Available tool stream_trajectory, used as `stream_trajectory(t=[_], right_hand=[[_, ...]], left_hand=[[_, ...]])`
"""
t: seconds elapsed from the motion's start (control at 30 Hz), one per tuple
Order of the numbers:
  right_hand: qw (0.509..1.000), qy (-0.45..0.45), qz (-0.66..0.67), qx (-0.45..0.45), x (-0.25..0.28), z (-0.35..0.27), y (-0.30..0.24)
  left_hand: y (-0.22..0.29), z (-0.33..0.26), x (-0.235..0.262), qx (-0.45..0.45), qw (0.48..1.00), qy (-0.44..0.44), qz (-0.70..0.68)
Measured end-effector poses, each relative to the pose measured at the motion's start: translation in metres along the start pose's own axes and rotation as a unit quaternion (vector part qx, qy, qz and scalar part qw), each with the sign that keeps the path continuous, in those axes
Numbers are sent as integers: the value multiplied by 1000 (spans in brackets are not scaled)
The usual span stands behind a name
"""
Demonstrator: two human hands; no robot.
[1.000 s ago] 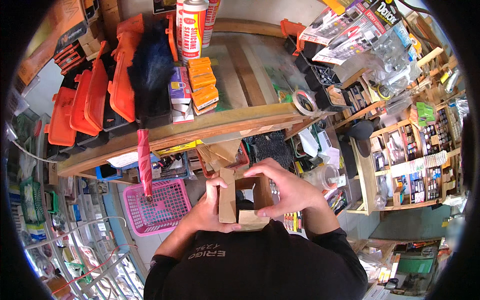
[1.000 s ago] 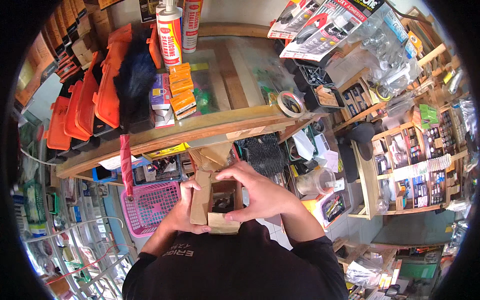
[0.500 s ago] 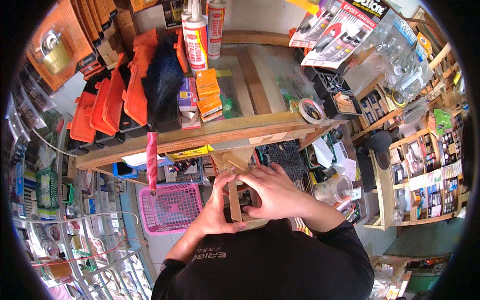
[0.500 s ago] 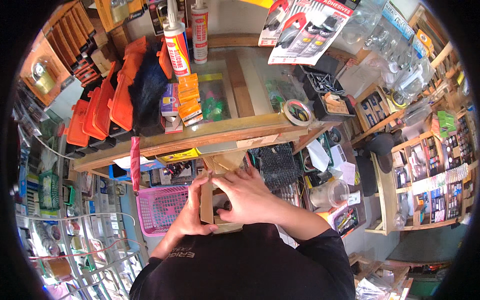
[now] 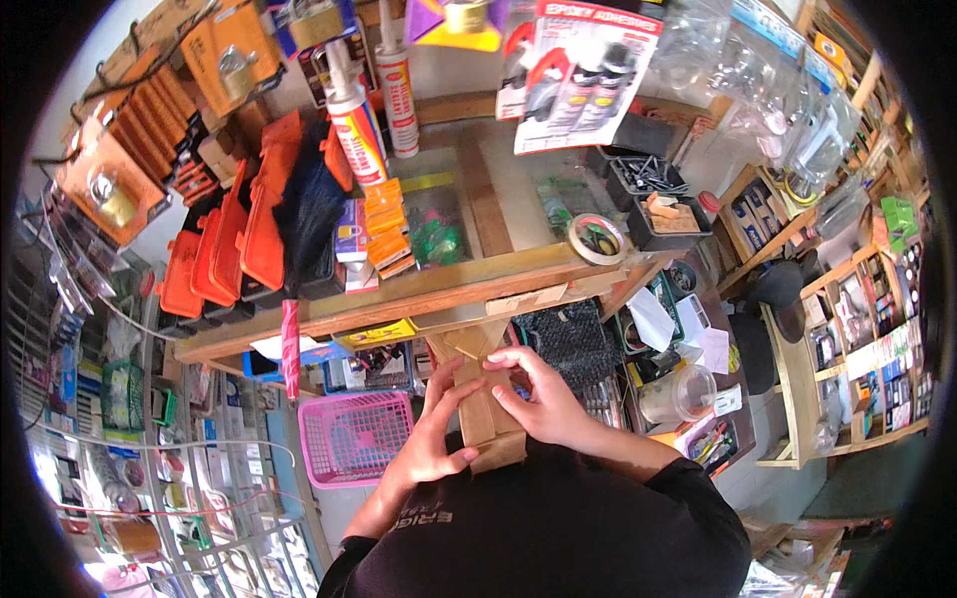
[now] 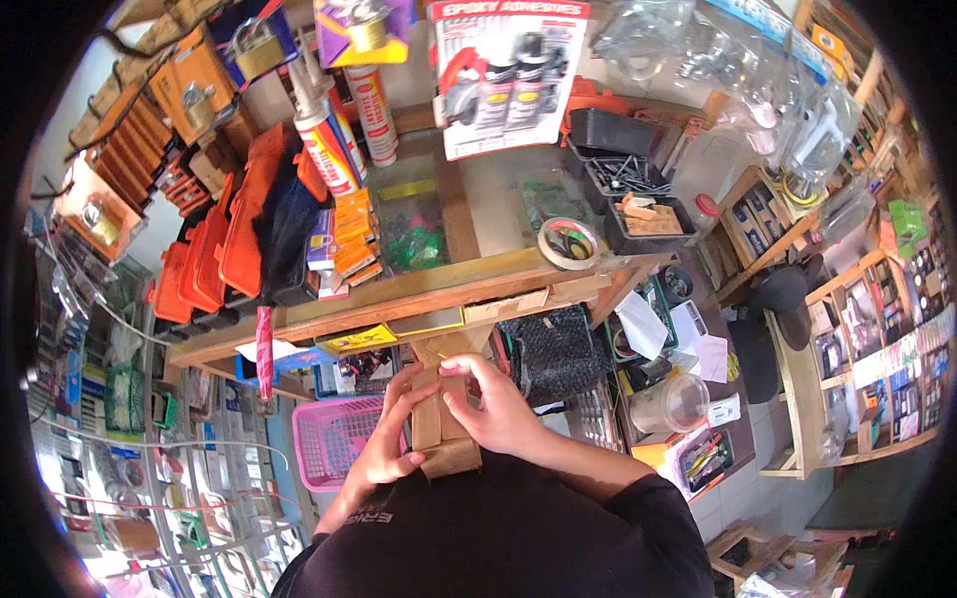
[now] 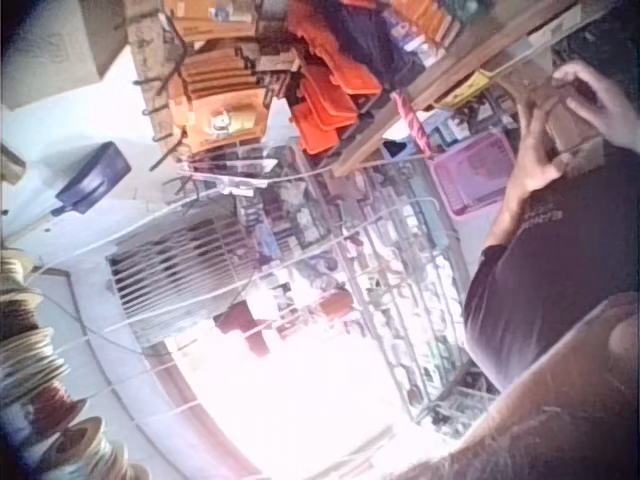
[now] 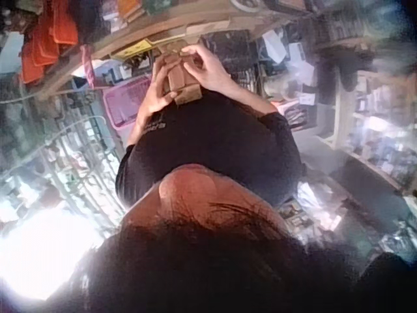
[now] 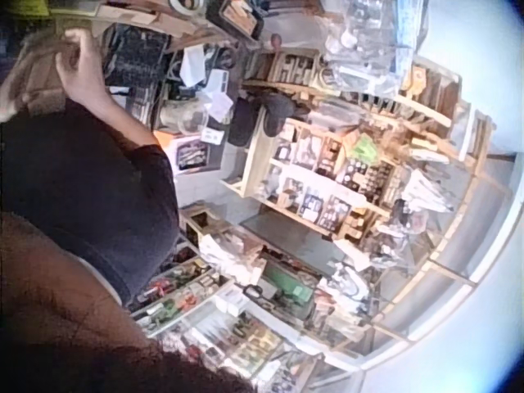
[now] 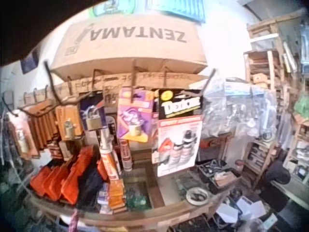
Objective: The person folds a flat cardboard sheet into a box shape by hand and secures the bottom and side flaps with pieces of tape cut using scissors.
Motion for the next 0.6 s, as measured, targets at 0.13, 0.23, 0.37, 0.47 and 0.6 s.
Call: stream_trajectory(t=[0.13, 0.23, 0.37, 0.47, 0.6], right_hand=[[995, 88, 35, 32, 6, -3, 15], [993, 112, 27, 20, 11, 0, 14], [988, 132, -28, 70, 26, 6, 21], [992, 102, 69, -18, 42, 16, 27], [980, 136, -87, 116, 72, 5, 1]], left_hand=[[11, 8, -8, 4, 999, -22, 26], [13, 18, -15, 22, 999, -36, 25], [6, 36, -19, 11, 999, -36, -29], [-23, 45, -20, 49, 969, 2, -241], [-15, 59, -17, 98, 792, 103, -594]])
Point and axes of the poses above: each hand's wrist, its own z-axis towards the middle knuckle, its own x-axis out of the back of the hand, y = z × x, the point moved 5 cm from there along z, towards the middle knuckle, and after that the axes turned 10 degrees about x, right-handed, at the moved point
